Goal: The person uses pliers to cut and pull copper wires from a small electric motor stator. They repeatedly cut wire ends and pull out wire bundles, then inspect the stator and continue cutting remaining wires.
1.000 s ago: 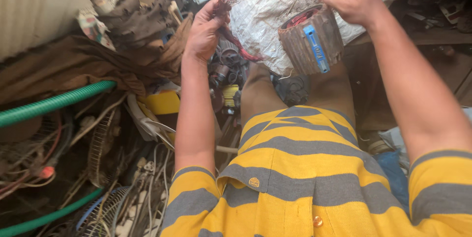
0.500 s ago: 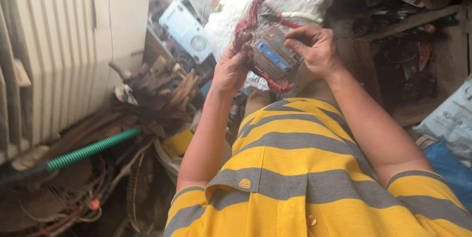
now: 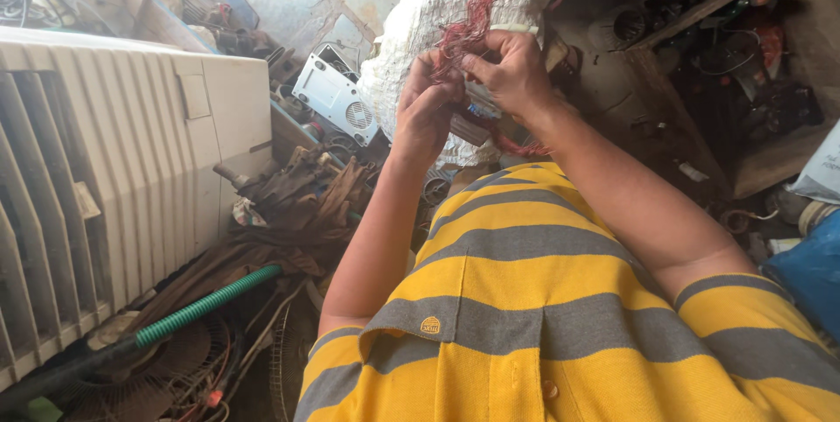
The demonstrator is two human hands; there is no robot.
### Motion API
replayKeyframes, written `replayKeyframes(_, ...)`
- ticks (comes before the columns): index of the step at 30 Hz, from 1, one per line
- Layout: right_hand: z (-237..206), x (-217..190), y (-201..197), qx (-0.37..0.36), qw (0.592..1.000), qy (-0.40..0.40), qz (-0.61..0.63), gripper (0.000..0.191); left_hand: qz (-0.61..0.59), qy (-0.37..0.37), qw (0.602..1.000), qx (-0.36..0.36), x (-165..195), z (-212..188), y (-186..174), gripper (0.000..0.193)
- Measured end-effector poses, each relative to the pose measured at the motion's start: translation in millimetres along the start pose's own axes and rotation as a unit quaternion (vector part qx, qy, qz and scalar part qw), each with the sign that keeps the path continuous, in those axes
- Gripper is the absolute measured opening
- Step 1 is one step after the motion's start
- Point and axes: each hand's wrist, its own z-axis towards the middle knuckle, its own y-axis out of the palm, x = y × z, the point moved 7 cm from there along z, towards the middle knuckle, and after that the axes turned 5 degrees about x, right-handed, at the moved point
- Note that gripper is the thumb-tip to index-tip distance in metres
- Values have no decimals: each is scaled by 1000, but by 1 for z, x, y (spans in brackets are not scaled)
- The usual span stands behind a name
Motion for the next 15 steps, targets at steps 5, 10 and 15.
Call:
replayKeyframes(5,-7,-13,12,-42,993,42,104,9,-65,10,998,-6,3,-3,1,32)
replayKeyframes(10,-5,-33,18,-35,998,-49,-35,9,13,24,997,69,-7,1,-19,32)
replayKeyframes(15,-9,-45,21,-58,991,-87,-82,11,-22,36,997,58,-12,1,-28,42)
